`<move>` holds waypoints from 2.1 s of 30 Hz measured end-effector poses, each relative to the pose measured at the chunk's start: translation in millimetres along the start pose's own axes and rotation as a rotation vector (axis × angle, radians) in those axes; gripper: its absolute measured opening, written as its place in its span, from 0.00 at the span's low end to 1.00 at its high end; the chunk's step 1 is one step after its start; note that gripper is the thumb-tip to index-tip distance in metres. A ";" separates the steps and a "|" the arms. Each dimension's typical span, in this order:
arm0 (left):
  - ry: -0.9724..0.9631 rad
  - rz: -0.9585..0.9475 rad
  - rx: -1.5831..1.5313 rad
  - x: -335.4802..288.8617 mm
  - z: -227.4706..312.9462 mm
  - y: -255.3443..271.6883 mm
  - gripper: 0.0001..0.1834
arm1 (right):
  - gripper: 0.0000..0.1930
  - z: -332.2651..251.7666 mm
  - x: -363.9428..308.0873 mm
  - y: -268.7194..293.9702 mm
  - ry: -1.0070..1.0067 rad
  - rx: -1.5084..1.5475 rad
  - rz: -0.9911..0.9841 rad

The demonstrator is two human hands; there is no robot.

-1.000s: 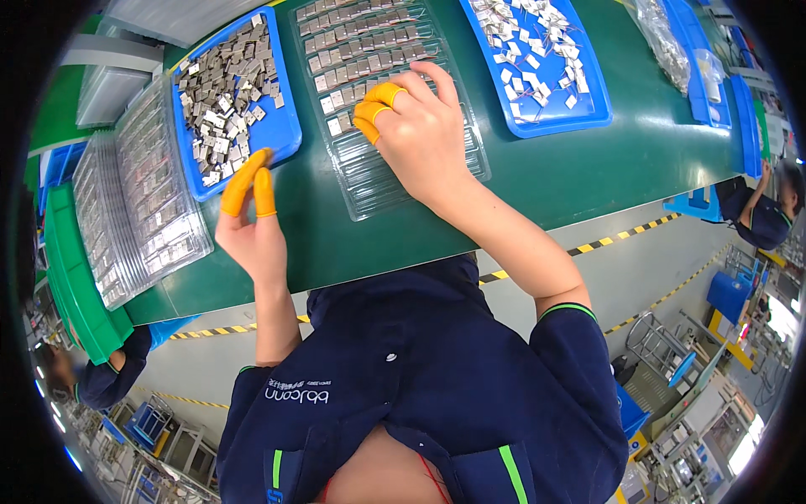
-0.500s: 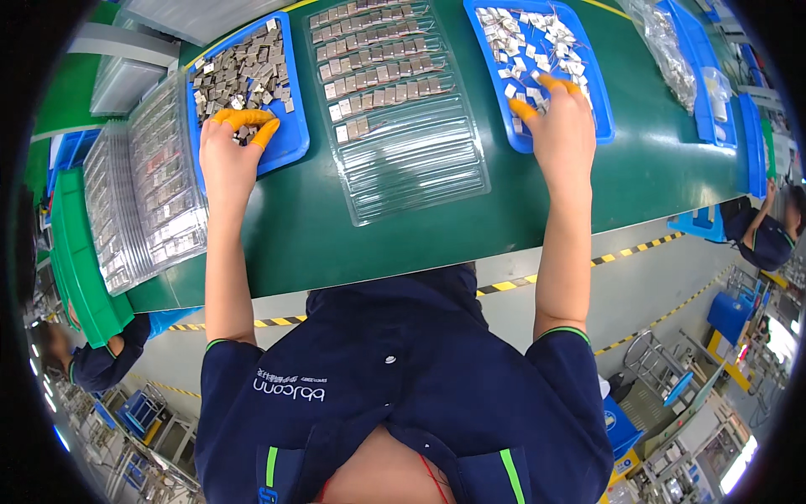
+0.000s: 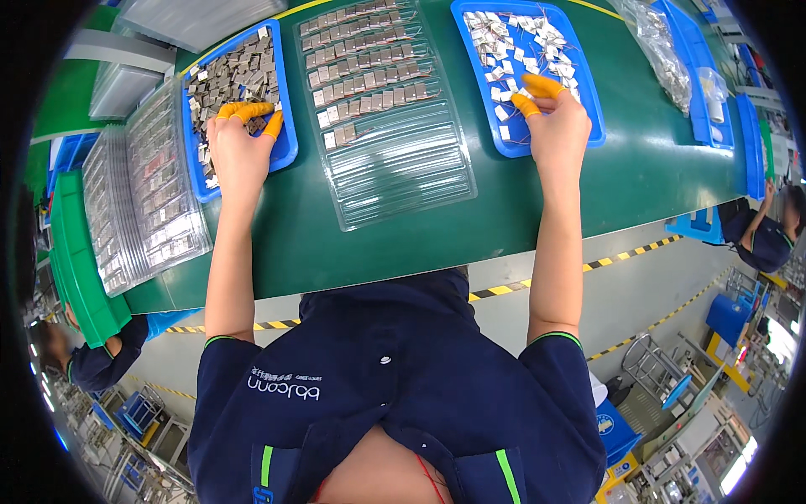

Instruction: The person picks small metallic rectangular components from a blue tray and white plastic pieces from another blue tray. They join the two parts together by hand and place the assembled unit into a clear plastic tray with compartments. The process is repeated continuously throughout the clip.

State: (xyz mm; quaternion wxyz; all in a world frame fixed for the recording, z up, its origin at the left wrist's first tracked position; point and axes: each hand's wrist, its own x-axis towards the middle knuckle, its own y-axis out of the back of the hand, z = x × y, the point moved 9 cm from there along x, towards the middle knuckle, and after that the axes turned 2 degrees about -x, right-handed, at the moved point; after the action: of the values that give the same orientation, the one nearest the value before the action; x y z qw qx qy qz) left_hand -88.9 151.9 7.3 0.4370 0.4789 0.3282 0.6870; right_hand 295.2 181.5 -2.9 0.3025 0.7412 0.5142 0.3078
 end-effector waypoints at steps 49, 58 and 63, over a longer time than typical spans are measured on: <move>0.422 -0.421 -1.405 -68.7 58.6 -10.9 0.13 | 0.09 -124.1 -92.6 -50.2 0.169 0.768 -0.452; 0.419 -0.535 -1.370 -81.3 69.8 -6.4 0.10 | 0.12 -111.9 -101.7 -52.9 0.147 0.806 -0.695; 0.481 -0.750 -1.475 -95.1 81.4 -15.2 0.08 | 0.19 -104.0 -118.4 -78.7 -0.011 1.089 -1.000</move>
State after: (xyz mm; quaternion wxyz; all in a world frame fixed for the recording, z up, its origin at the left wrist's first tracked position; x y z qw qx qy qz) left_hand 7.5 73.7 -14.6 0.7530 -0.2259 0.0182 0.6177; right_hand 136.7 105.6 -14.9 -0.0015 0.4651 0.8689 -0.1693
